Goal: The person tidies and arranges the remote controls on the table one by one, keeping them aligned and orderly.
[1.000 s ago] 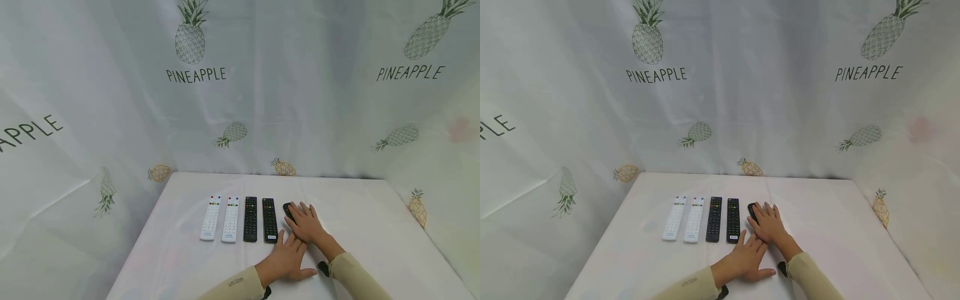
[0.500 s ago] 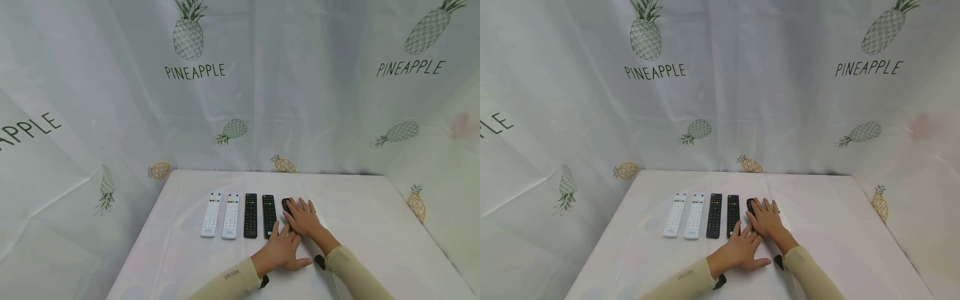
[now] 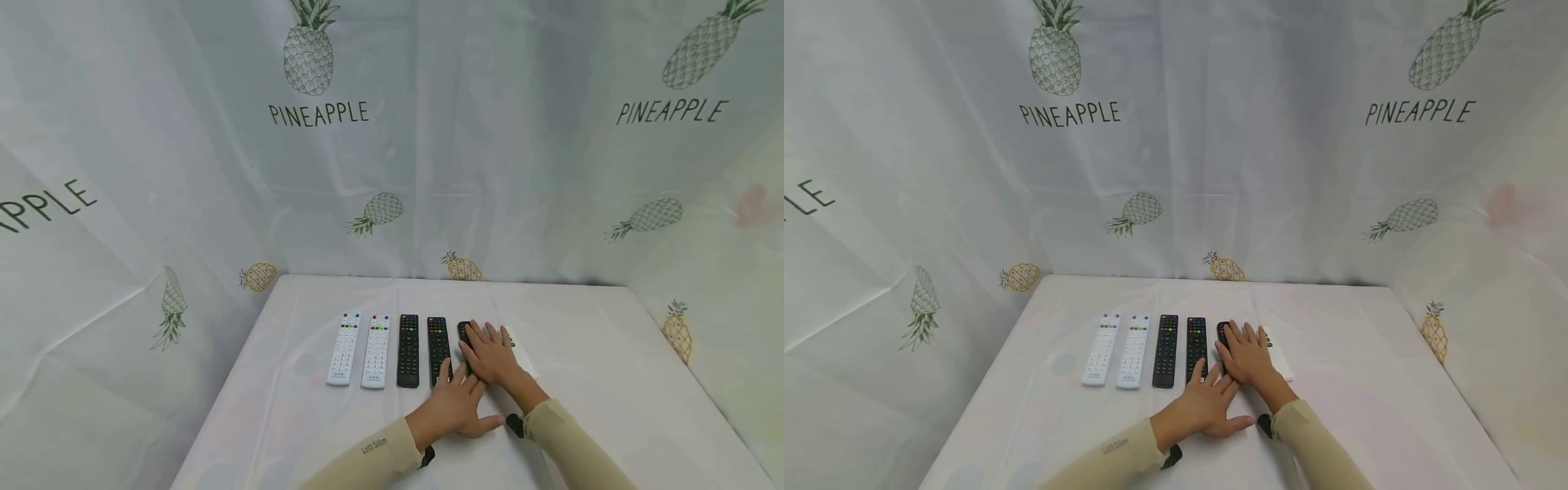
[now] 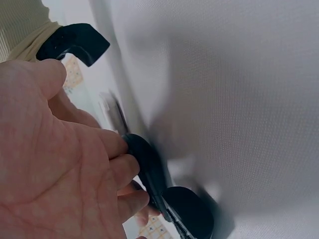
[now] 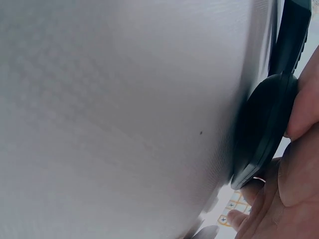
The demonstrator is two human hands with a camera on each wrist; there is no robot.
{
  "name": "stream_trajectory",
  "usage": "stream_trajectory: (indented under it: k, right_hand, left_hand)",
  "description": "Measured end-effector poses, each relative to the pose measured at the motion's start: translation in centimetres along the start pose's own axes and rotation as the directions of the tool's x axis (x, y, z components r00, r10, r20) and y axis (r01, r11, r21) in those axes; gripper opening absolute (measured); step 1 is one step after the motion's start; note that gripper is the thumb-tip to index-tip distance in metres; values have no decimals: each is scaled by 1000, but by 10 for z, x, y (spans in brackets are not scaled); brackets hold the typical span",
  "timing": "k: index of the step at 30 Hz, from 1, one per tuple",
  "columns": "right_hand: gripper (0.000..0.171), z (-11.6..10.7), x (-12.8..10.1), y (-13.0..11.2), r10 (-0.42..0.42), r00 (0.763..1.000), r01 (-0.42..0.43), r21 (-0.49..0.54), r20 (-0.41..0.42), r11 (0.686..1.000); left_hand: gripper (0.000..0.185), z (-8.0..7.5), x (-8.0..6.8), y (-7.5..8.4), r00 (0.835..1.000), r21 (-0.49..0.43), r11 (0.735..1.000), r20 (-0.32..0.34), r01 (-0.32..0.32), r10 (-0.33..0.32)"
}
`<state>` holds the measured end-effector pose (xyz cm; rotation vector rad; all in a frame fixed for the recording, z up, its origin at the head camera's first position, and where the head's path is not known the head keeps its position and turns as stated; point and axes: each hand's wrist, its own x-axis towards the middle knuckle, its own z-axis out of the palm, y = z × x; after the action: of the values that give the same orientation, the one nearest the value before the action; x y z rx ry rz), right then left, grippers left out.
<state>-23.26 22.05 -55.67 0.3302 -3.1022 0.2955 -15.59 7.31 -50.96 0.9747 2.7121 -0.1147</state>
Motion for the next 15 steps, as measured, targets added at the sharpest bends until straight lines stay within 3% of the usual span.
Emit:
stream_trajectory:
  k: [8,15]
  right_hand:
    - [60,1,0,-3,13,1000,-13,14,6,1000]
    - [62,0,3,-3,37,999,-37,23,29,999]
  left_hand:
    - [85,-5,-2,-1,1000,-42,999,28,10,-9]
    - [86,-6,-2,-3,1000,-26,1000,18,11,-11]
